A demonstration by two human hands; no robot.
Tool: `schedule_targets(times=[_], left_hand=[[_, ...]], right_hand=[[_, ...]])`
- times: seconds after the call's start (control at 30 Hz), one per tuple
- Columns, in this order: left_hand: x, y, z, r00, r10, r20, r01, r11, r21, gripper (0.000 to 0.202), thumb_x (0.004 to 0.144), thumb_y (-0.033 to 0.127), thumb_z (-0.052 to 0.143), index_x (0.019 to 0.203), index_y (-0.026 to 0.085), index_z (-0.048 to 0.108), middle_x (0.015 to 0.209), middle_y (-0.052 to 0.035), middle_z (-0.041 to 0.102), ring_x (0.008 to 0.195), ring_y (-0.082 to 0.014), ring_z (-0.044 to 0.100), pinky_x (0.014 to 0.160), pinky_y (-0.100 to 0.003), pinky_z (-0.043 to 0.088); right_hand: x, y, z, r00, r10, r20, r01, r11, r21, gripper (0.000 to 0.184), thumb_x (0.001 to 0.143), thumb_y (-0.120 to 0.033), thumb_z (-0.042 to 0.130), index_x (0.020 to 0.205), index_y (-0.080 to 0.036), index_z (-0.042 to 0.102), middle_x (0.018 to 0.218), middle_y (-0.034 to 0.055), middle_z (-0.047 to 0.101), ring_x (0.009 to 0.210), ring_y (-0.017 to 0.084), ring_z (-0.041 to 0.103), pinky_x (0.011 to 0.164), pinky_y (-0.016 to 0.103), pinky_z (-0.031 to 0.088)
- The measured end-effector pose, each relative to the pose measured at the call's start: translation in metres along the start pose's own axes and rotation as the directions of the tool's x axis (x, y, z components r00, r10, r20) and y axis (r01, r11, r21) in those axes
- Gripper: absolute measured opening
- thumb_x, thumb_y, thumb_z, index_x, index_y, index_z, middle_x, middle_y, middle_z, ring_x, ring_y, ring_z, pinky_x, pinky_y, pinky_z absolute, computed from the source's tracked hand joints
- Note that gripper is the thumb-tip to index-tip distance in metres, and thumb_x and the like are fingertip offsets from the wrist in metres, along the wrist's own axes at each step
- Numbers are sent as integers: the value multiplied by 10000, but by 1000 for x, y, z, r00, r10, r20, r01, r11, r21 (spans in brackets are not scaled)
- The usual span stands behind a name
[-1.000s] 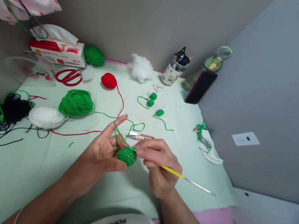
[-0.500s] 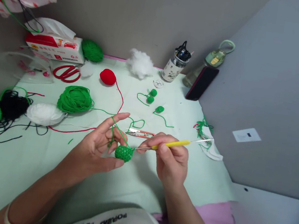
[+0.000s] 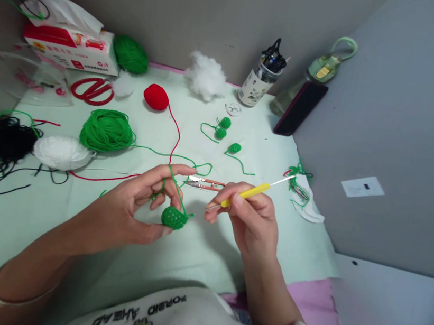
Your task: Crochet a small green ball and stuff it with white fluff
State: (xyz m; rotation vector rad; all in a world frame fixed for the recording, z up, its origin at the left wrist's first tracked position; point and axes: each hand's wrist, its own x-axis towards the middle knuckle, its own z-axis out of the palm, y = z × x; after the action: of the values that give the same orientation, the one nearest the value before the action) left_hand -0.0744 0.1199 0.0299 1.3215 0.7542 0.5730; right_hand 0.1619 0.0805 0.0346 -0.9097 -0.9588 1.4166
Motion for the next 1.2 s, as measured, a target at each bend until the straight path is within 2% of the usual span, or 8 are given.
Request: schedule_targets(times=[0.1,0.2,0.3,0.4,0.47,0.67,1.07,1.2], left_hand=[[2,-4,5,999,-21,-39,16,995,-103,795,817,204,822,1485,462,475,1020,11,624,858,-162,537,804,-294,423],[6,-7,15,994,-32,-101,7,970,-243,821,808,203,831,1509,417,463,1018,0,633,887,-168,576,781,-280,440],[9,-8,29,982,-57,-182,-14,932,-363,830,780,181,846,1503,381,490,1009,7,650,903,-157,603,779,-255,459],[10,-8,39,983,-82,-163,-11,866,-499,803,771,194,845,1489,343,519,1007,2,667,915,-156,629,828,-267,492],[10,-8,42,989,-98,-111,16,818,-575,803,773,221,846,1497,326,515,1031,-10,674,932,-161,637,863,-283,499],[11,-5,39,988,-101,-115,6,776,-630,735,765,233,850,1447,313,586,1045,-11,670,967,-157,617,931,-280,474],[6,-5,31,991,-94,-93,23,813,-582,553,770,249,801,1314,291,712,975,0,615,834,-128,549,764,-230,447],[4,-5,38,984,-99,-150,30,916,-401,702,797,224,826,1441,369,586,1030,1,620,934,-162,566,820,-260,437]], right_hand=[[3,5,6,999,32,-22,-31,999,32,224,931,-407,709,843,-208,761,721,22,755,548,157,702,538,288,612],[1,17,15,985,-164,-49,155,975,-158,238,972,-422,647,901,-223,757,761,26,746,600,163,704,614,332,635],[-5,31,22,855,-515,66,455,681,-573,175,986,-256,627,1055,-283,787,964,58,759,885,205,732,825,406,632],[-9,37,24,689,-697,198,585,374,-719,342,967,-128,619,1214,-323,753,1054,69,739,943,203,704,830,396,617],[-8,36,23,691,-701,177,607,431,-667,338,980,-141,612,1230,-325,745,1018,63,739,912,197,704,808,385,618],[-4,27,19,839,-544,-14,491,767,-414,203,989,-227,639,1091,-307,795,929,37,752,865,202,719,815,402,602],[-2,9,9,974,-196,-118,196,981,-7,185,968,-338,673,886,-240,807,746,13,720,570,122,635,526,257,534],[-3,13,15,958,-285,17,284,944,-167,151,970,-318,674,950,-264,814,879,44,771,801,177,702,710,325,582]])
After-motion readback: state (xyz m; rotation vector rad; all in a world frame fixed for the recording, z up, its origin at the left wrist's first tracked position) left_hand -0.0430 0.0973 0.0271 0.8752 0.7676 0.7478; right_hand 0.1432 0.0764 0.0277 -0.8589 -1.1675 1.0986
